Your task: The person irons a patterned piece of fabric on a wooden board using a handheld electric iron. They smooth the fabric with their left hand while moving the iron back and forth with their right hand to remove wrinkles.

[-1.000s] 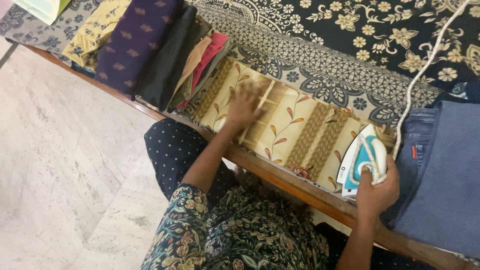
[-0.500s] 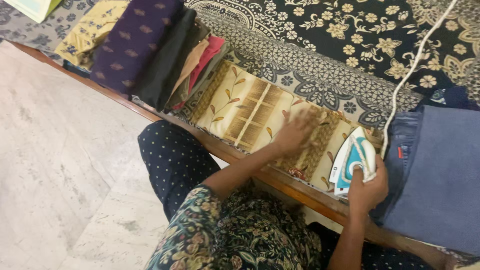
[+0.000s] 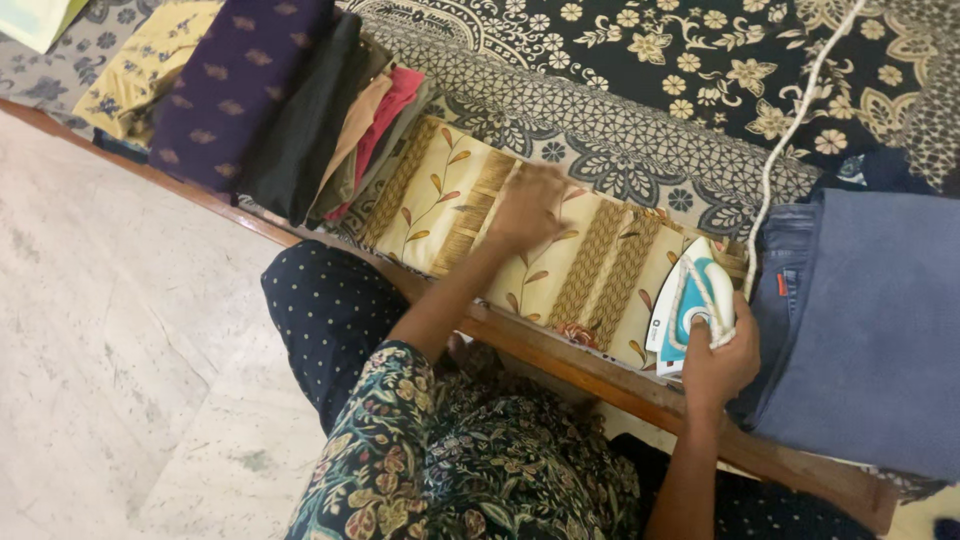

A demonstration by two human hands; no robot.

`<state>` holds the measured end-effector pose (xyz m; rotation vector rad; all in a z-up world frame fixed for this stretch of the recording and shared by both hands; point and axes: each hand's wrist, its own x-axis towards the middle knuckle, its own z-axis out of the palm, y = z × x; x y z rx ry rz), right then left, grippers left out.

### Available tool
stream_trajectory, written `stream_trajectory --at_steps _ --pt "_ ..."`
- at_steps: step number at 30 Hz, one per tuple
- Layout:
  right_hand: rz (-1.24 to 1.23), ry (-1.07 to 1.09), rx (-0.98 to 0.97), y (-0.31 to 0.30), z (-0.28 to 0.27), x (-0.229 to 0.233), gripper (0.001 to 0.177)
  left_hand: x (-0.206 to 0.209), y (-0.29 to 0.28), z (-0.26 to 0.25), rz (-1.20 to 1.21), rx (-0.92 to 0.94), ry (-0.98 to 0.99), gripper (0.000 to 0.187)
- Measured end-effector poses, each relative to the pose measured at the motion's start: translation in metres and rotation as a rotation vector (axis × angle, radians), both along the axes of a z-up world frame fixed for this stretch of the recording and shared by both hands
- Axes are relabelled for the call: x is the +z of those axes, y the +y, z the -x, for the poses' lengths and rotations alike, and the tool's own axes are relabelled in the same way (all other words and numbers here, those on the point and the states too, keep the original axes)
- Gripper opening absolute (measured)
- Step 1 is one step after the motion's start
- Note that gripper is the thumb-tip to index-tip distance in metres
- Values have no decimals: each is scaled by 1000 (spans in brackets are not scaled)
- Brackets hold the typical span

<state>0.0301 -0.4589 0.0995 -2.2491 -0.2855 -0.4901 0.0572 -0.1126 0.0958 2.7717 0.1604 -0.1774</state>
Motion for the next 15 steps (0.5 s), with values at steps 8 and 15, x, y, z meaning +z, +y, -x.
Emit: stream_trajectory --at_steps 8,15 --pt "-51 23 -45 1 -2 -2 54 -91 183 5 -140 206 -244 81" --pt "-53 18 -13 1 0 -1 54 -80 219 6 -457 -38 -27 97"
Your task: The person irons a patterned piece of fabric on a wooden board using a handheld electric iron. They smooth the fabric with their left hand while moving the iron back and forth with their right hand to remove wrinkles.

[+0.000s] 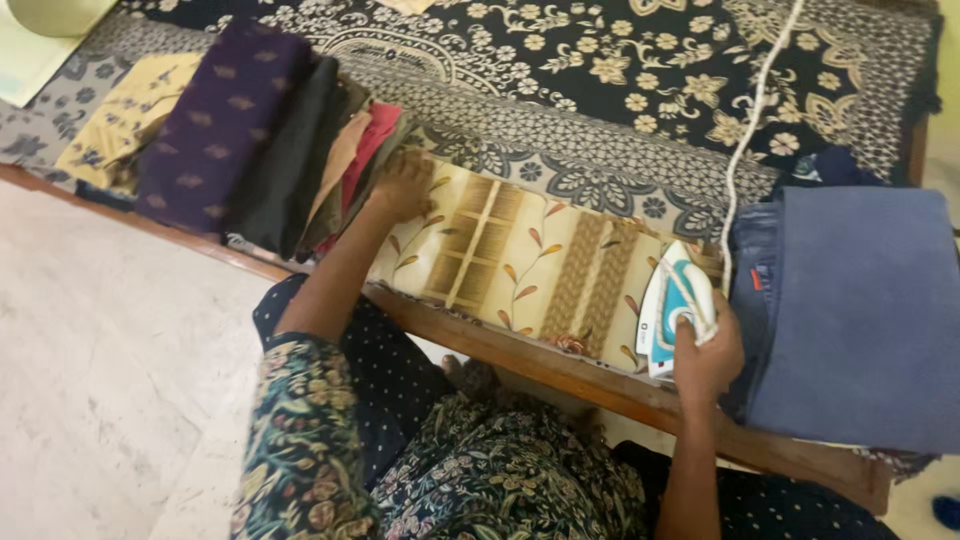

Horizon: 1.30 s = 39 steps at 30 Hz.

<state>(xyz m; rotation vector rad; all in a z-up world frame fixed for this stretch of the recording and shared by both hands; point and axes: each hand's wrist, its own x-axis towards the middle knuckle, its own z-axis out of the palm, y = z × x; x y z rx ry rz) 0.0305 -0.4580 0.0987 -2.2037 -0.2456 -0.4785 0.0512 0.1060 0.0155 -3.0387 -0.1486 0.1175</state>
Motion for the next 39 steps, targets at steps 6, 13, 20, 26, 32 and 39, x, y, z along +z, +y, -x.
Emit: stream_trajectory --at_steps 6,13,20,26,32,39 --pt "-1 51 87 -7 -5 -6 56 22 19 65 127 -106 133 73" --pt "-207 328 244 -3 -3 15 67 -13 59 64 318 -57 247 43" --pt "185 517 661 67 15 48 70 33 32 78 471 -3 148 53" --pt "415 493 868 172 14 38 71 65 26 79 493 20 150 60" --pt "417 794 815 271 16 54 69 58 35 74 526 -3 102 62" --pt "-166 727 758 296 36 31 71 6 53 73 509 4 113 54"
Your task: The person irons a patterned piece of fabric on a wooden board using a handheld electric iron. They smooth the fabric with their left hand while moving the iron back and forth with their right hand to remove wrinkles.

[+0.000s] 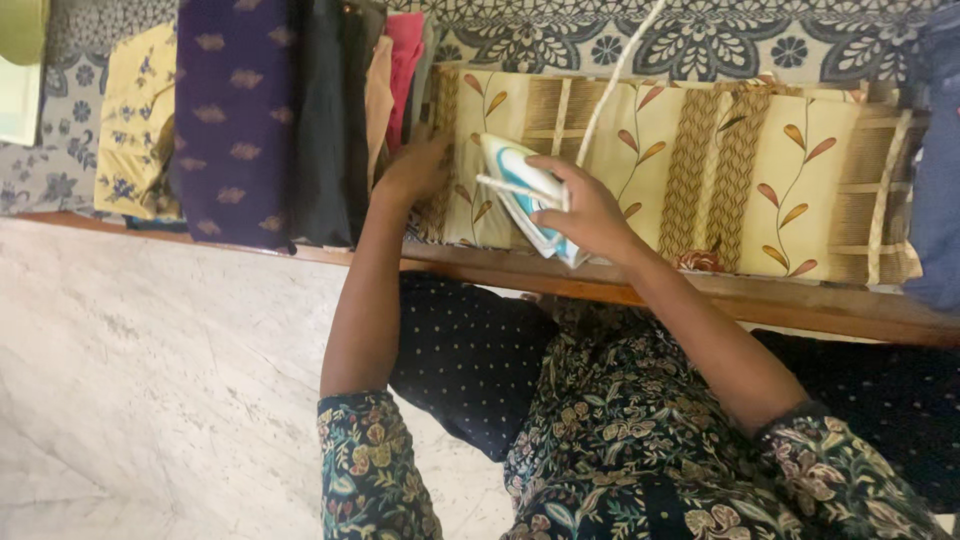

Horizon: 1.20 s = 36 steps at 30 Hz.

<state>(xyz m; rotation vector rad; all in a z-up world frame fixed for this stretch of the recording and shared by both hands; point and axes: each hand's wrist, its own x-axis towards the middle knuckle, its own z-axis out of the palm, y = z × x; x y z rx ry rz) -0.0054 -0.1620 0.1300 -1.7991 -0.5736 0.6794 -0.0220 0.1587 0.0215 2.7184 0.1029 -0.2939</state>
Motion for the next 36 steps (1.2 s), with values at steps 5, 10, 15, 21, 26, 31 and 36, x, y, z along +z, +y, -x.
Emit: stream_trajectory --at_steps 5,10,15,21,26,31,36 --pt "-213 37 -121 -39 32 -12 82 -17 2 -5 -235 93 47 45" --pt "27 -280 -234 -36 39 -32 84 11 -6 -3 -145 173 167 55" --pt "-92 -295 -155 -33 6 -34 80 20 -13 -5 -129 99 65 62" --pt "-52 -348 -154 -25 -14 -19 77 14 -14 -2 -167 78 4 71" --pt "16 -447 -229 -74 -6 -20 66 18 -15 2 -323 108 231 66" --pt "47 -375 -441 -156 -4 -36 65 19 -15 2 -371 68 259 58" --pt "78 -505 -602 -203 -26 -38 62 37 -17 -1 -264 77 233 76"
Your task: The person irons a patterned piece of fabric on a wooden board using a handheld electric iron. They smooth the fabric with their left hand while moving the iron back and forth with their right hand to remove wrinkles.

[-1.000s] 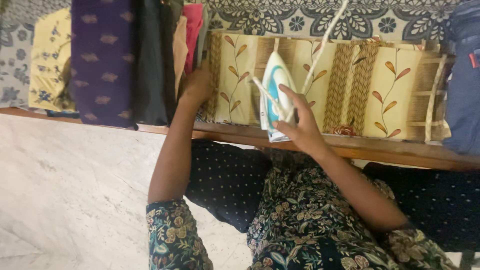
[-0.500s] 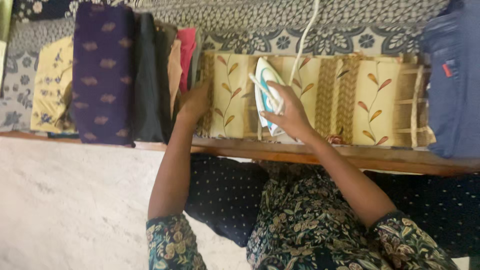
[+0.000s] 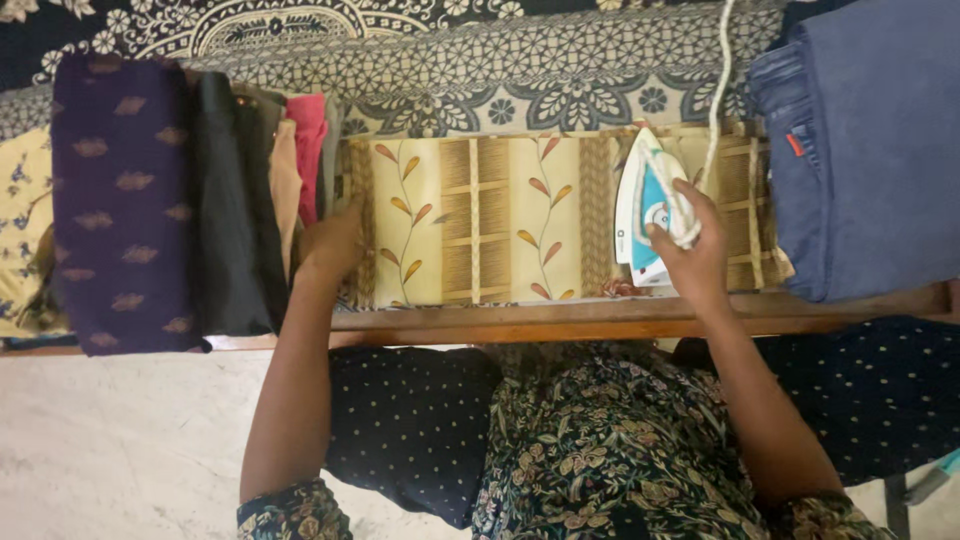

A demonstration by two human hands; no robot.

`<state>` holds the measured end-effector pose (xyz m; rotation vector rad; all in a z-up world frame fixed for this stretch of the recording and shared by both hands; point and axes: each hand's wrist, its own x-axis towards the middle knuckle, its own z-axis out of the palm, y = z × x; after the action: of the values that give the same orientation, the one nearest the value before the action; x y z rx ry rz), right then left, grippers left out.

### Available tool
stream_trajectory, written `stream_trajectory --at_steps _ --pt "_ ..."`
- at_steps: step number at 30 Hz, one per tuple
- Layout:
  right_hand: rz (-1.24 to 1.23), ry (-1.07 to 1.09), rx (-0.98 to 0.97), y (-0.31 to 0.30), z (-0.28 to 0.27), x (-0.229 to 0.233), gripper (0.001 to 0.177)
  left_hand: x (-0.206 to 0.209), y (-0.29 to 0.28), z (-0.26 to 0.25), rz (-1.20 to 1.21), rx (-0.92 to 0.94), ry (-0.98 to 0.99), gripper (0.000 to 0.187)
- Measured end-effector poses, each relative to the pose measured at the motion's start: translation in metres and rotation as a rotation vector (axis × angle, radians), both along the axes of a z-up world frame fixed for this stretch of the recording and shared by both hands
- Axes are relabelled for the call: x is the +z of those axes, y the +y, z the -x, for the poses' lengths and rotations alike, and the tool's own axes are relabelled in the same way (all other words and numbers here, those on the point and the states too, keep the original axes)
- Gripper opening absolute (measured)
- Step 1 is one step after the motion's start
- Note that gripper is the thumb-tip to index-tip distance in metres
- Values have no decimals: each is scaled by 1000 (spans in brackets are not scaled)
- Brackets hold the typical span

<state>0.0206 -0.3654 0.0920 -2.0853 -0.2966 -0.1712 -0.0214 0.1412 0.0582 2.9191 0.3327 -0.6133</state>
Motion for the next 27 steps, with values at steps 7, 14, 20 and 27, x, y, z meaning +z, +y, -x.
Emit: stream_trajectory --at_steps 7,14,20,27 --pt "-89 -153 -65 12 -30 -6 59 -21 7 -10 -42 -7 -21 52" --pt "-44 -200 -51 9 -47 -6 64 -47 8 -1 -231 -84 -107 47" --pt "-54 -193 25 -38 -24 21 60 -2 -31 24 -174 -99 -198 74" --pt "35 -153 -26 -95 15 16 62 -6 -38 39 -51 -207 -401 73"
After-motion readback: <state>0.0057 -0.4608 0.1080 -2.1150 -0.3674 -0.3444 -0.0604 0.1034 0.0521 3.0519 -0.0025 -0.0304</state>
